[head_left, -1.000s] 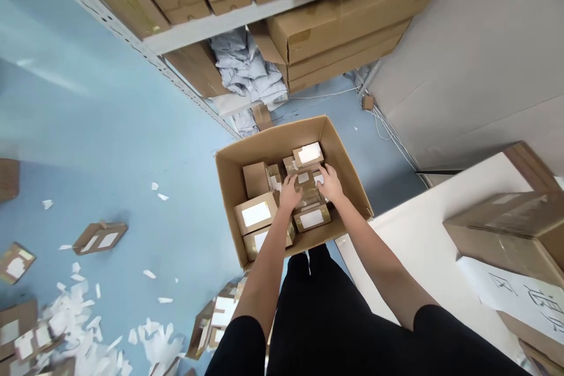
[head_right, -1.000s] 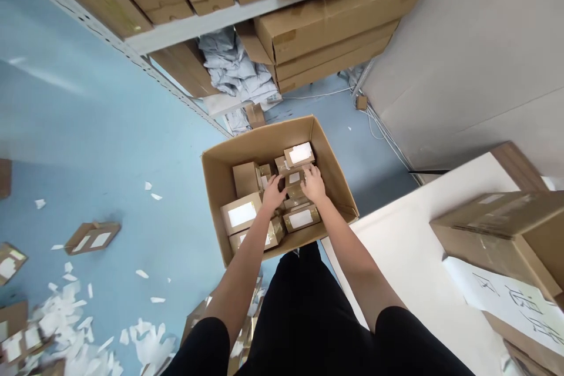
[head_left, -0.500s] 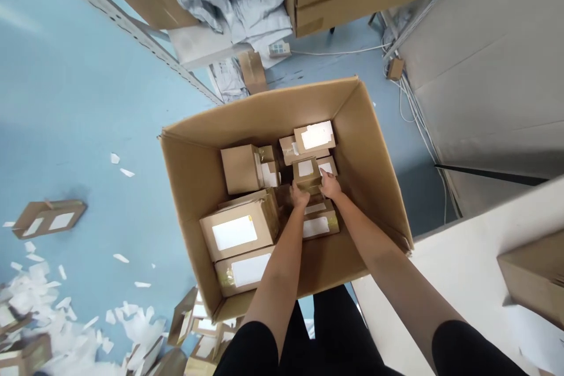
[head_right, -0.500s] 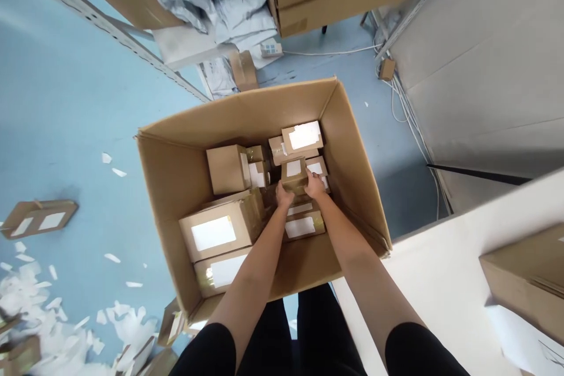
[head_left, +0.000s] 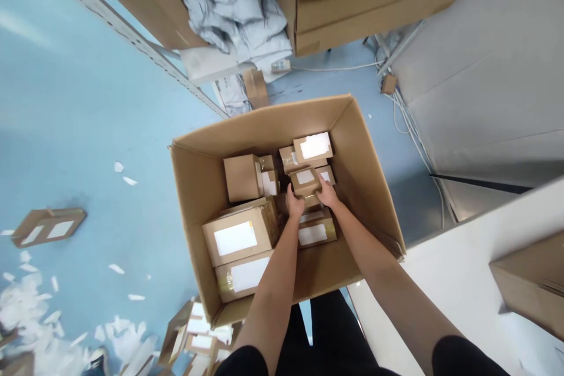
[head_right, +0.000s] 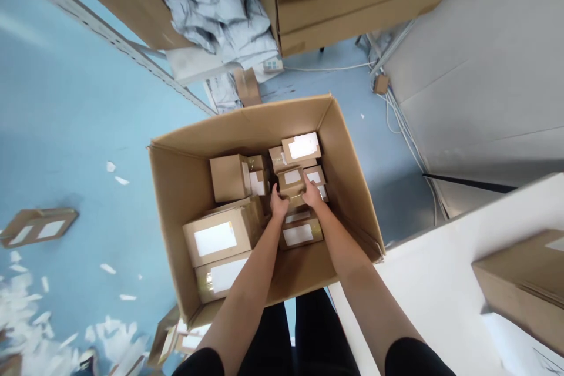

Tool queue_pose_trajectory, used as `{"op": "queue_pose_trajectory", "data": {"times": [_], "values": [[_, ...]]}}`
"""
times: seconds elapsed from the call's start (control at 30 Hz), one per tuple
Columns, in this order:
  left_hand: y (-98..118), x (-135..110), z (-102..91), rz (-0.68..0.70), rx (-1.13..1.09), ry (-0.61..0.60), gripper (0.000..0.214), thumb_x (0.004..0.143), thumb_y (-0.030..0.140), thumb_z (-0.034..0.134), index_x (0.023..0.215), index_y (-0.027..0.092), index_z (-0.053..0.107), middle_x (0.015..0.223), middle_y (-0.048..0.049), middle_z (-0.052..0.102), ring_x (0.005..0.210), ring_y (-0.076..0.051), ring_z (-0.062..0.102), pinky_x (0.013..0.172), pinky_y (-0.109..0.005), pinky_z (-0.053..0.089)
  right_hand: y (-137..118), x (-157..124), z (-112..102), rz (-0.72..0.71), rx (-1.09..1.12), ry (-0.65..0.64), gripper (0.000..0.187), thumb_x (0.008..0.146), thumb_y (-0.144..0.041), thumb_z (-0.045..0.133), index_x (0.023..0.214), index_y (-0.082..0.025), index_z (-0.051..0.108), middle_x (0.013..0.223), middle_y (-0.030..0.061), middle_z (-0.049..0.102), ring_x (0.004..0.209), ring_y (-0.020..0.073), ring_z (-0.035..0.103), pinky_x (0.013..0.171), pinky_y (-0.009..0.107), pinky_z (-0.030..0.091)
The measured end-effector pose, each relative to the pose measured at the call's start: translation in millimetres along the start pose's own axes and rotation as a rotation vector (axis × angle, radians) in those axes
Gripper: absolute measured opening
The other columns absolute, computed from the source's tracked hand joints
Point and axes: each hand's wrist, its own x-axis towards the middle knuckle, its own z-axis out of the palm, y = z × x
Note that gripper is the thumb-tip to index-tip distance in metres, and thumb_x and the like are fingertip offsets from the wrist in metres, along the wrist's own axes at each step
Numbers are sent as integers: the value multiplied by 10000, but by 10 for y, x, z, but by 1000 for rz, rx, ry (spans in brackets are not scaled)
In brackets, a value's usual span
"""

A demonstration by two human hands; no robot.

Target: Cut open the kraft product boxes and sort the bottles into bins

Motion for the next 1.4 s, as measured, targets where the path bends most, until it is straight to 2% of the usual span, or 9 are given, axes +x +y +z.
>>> {"op": "queue_pose_trajectory", "data": {"times": [0.13,0.23,0.4,0.57,0.73,0.87,1.0,1.2,1.4], "values": [[400,-317,-443,24,-71,82,648,799,101,658,1431,245,646,1151,-74,691,1042,-225,713,1022,-392,562,-396,-369,-452,-12,-82,46,691,931,-173,634,1598,-244,471,1404,127,597,1144,228,687,1073,324,497],[707,-566,-857,101,-53,102,592,816,95,648,1384,259,682,1101,-55,659,979,-201,699,999,-362,562,-747,-734,-768,-48,-93,140,564,939,-167,645,1496,-234,589,1393,123,598,1162,226,675,1075,306,484],[1103,-1089,-1601,254,-16,97,543,845,106,645,1364,259,691,1070,-50,651,964,-200,687,956,-324,556,-1292,-1503,-1163,-90,-91,286,532,934,-161,652,1458,-246,619,1330,111,612,1113,226,689,1038,303,494],[1269,-1690,-2192,426,-37,105,527,846,108,650,1344,274,696,1094,-50,646,966,-210,691,942,-337,563,-1700,-2357,-1353,-83,-47,426,505,933,-163,659,1429,-259,636,1299,100,610,1098,228,690,998,299,503],[1265,-2059,-2455,600,-84,20,505,860,131,656,1335,298,696,1132,-57,643,986,-218,696,914,-351,594,-1846,-3097,-1318,-4,-12,568,500,941,-160,644,1429,-265,622,1268,97,606,1048,226,689,947,303,507],[1342,-2279,-2389,709,-120,-131,478,852,125,665,1305,272,700,1161,-78,638,974,-211,693,890,-357,616,-1724,-3603,-1297,104,4,622,488,924,-157,655,1402,-250,633,1267,111,601,1081,245,678,940,316,505],[1518,-2674,-2091,823,-73,-282,452,834,156,693,1269,280,712,1145,-78,666,955,-234,712,898,-403,621,-1381,-4195,-1370,258,65,686,494,925,-171,654,1408,-273,626,1300,108,595,1108,248,665,948,320,499],[1753,-3548,-1384,948,4,-480,460,814,143,699,1251,283,712,1170,-89,680,1017,-248,715,919,-414,636,-626,-5195,-1329,423,180,818,466,912,-183,673,1370,-266,648,1255,97,597,1085,243,658,923,307,490],[1837,-4698,-448,1127,70,-726,462,811,62,679,1227,257,723,1177,-94,675,1079,-247,704,921,-391,640,413,-6285,-902,659,306,992,433,912,-200,697,1336,-277,666,1227,70,614,1024,224,671,902,291,497]]}}
